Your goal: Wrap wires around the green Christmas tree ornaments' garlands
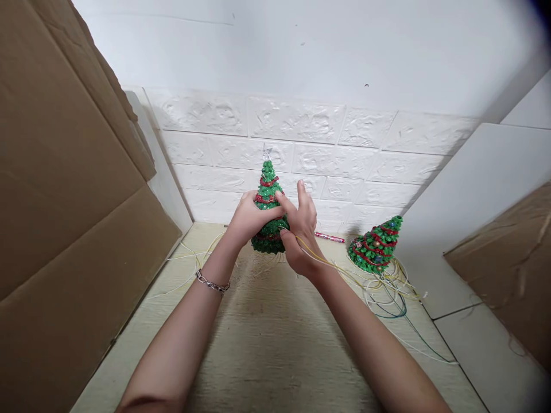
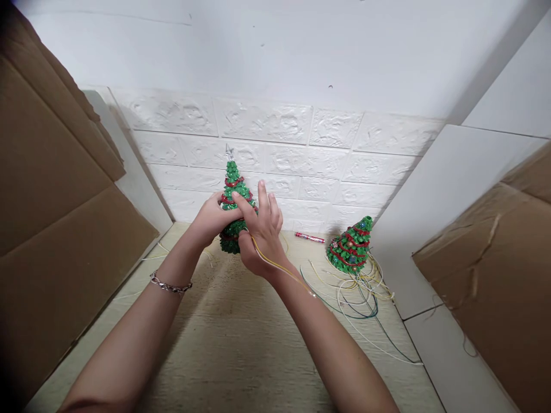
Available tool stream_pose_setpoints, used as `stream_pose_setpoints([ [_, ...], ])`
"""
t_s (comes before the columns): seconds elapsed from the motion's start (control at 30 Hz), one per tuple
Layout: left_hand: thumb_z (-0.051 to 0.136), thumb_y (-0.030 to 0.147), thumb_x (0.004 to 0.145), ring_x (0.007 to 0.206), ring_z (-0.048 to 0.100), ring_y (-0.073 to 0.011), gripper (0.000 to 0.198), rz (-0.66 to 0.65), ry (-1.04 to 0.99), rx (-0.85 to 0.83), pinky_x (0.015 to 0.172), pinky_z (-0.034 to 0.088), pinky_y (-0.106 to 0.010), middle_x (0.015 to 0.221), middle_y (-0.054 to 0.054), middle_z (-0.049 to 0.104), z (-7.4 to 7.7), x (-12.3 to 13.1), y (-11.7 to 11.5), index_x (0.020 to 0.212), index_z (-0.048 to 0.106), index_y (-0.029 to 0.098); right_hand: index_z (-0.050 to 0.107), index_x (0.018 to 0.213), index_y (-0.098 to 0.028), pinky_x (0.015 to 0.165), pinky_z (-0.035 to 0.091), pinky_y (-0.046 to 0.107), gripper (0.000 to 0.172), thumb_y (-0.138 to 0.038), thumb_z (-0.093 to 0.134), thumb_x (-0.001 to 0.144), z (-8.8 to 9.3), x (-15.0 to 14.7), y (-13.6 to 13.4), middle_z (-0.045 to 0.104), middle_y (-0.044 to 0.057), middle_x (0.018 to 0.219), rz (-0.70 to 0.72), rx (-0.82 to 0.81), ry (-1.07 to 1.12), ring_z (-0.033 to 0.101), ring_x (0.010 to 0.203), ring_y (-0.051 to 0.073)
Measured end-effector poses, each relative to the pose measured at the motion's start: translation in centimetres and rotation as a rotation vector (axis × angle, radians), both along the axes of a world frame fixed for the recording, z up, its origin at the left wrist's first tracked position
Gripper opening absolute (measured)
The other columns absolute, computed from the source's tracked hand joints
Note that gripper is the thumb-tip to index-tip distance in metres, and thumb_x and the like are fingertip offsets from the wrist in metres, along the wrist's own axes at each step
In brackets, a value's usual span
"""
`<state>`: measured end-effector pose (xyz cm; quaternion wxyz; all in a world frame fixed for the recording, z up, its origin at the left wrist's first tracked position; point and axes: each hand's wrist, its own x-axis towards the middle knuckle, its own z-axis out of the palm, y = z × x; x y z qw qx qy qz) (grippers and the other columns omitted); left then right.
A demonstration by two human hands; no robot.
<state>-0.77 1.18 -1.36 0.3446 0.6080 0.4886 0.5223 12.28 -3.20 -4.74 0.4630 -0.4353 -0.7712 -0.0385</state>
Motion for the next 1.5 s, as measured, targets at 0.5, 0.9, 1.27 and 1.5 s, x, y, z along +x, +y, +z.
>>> stream_pose_setpoints([
  [0.5, 0.079, 0.038, 0.055, 0.084, 0.064, -0.0214, 0.042, -0.121, -0.081, -0.027, 0.079, 0.051, -0.034, 0.090, -0.008, 0.069, 0.4, 0.2, -0.4, 0.090, 0.067, 0.016, 0.025, 0.140, -0.028, 0.103, 0.019, 0.068, 0.069, -0.051, 0.053, 0.081, -0.7, 0.7, 1.3, 0.028, 0.015, 0.149, -0.069, 0.088, 0.023, 0.026, 0.135, 0.038],
  [0.9, 0.081, 0.032, 0.050, 0.095, 0.059, -0.0233, 0.051, 0.124, -0.089, 0.067, 0.086, 0.052, -0.036, 0.112, -0.011, 0.057, 0.5, -1.1, 0.4, 0.094, 0.063, 0.015, 0.058, 0.078, -0.026, 0.079, 0.049, 0.033, 0.022, -0.040, 0.048, 0.092, 0.0, 0.8, -0.1, 0.064, -0.001, 0.067, 0.212, 0.223, 0.064, 0.059, 0.067, 0.014],
  [1.27, 0.082, 0.031, 0.050, 0.100, 0.057, -0.0267, 0.049, 0.107, -0.021, 0.065, 0.092, 0.049, -0.044, 0.114, -0.013, 0.054, -0.3, -0.3, 0.7, 0.092, 0.062, 0.015, 0.062, 0.095, -0.025, 0.074, 0.054, 0.028, 0.012, -0.020, 0.053, 0.090, 0.4, 1.3, -0.2, 0.067, 0.002, 0.088, 0.218, 0.450, 0.179, 0.064, 0.082, 0.013],
  [1.5, 0.082, 0.033, 0.050, 0.099, 0.058, -0.0281, 0.050, 0.076, -0.048, 0.079, 0.089, 0.051, -0.047, 0.114, -0.013, 0.054, -0.3, -0.4, 0.9, 0.093, 0.063, 0.015, 0.061, 0.093, -0.021, 0.073, 0.054, 0.028, 0.012, -0.016, 0.051, 0.090, 0.2, 1.3, 0.6, 0.070, 0.003, 0.087, 0.243, 0.381, 0.104, 0.065, 0.081, 0.013],
])
